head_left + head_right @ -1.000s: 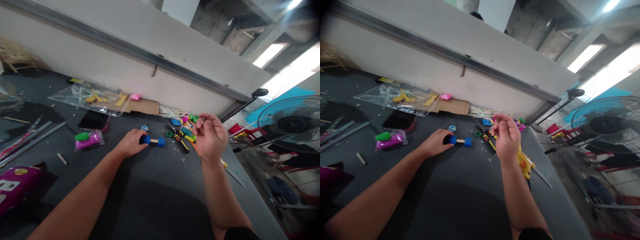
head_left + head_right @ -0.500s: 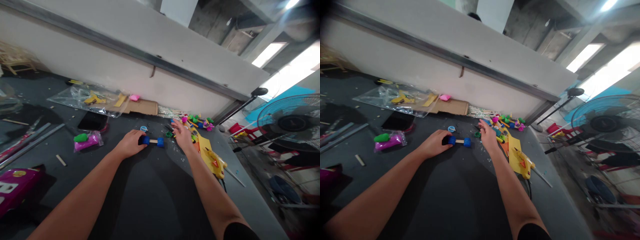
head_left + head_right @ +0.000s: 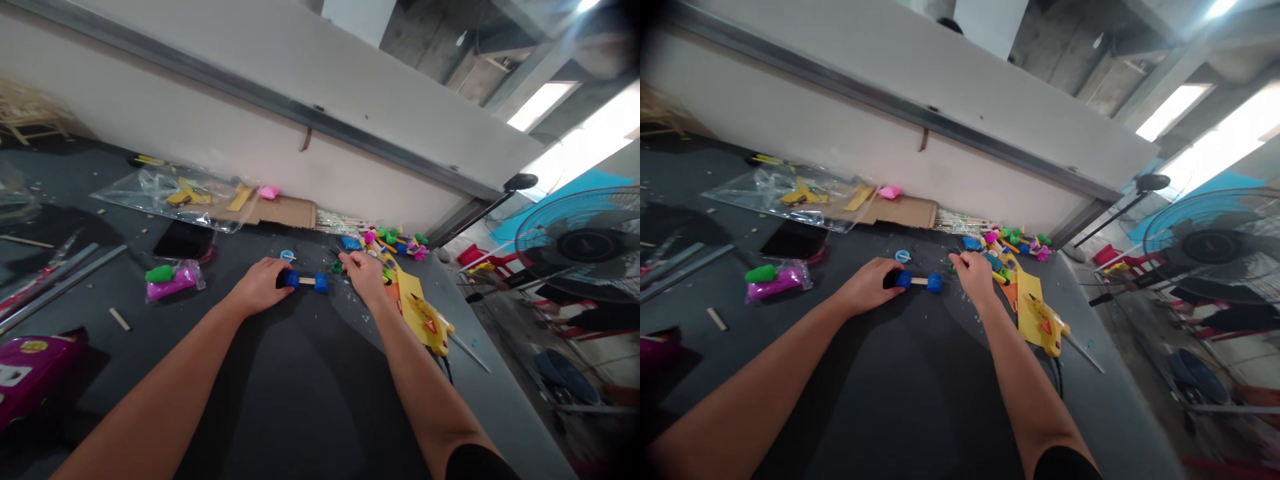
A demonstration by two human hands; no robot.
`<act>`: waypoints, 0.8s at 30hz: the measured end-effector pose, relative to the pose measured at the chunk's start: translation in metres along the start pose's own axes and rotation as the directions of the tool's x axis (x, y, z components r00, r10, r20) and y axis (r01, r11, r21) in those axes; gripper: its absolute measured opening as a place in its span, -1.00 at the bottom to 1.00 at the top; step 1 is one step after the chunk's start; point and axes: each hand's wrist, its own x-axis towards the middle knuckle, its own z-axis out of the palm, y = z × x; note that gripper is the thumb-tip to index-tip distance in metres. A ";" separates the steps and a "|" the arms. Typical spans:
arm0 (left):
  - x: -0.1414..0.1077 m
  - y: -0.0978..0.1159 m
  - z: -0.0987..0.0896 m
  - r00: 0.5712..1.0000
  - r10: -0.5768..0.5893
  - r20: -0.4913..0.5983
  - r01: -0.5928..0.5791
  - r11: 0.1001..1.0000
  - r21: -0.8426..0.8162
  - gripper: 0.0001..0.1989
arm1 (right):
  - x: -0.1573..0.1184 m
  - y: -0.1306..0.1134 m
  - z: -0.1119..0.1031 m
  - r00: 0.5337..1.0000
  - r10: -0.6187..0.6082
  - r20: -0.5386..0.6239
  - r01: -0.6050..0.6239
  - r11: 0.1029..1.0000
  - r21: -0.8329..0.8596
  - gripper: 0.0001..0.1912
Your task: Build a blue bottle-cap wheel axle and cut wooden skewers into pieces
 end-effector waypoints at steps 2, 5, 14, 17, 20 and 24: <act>0.000 0.000 0.000 1.000 0.003 -0.003 -0.003 1.000 -0.001 -0.66 | 0.000 -0.001 0.001 0.997 -0.071 0.031 0.071 0.997 0.008 -0.78; 0.001 0.000 0.000 1.000 -0.002 -0.001 0.002 1.000 -0.006 -0.66 | 0.000 0.001 0.005 0.993 -0.087 0.083 0.077 0.991 0.111 -0.77; 0.000 0.001 0.000 1.000 0.006 -0.015 -0.006 1.000 -0.017 -0.66 | -0.018 -0.030 0.010 0.926 -0.313 0.212 0.330 0.943 -0.050 -0.79; 0.000 0.001 0.000 1.000 0.015 -0.021 -0.015 1.000 -0.011 -0.66 | -0.024 -0.040 0.015 0.901 -0.344 0.265 0.391 0.909 -0.147 -0.59; 0.001 0.002 0.000 1.000 0.022 -0.020 -0.022 1.000 -0.007 -0.67 | -0.026 -0.044 0.022 0.894 -0.348 0.284 0.415 0.881 -0.227 -0.58; 0.001 0.002 0.000 0.999 0.027 -0.018 -0.027 1.000 0.002 -0.68 | -0.026 -0.045 0.033 0.906 -0.325 0.272 0.400 0.868 -0.294 -0.60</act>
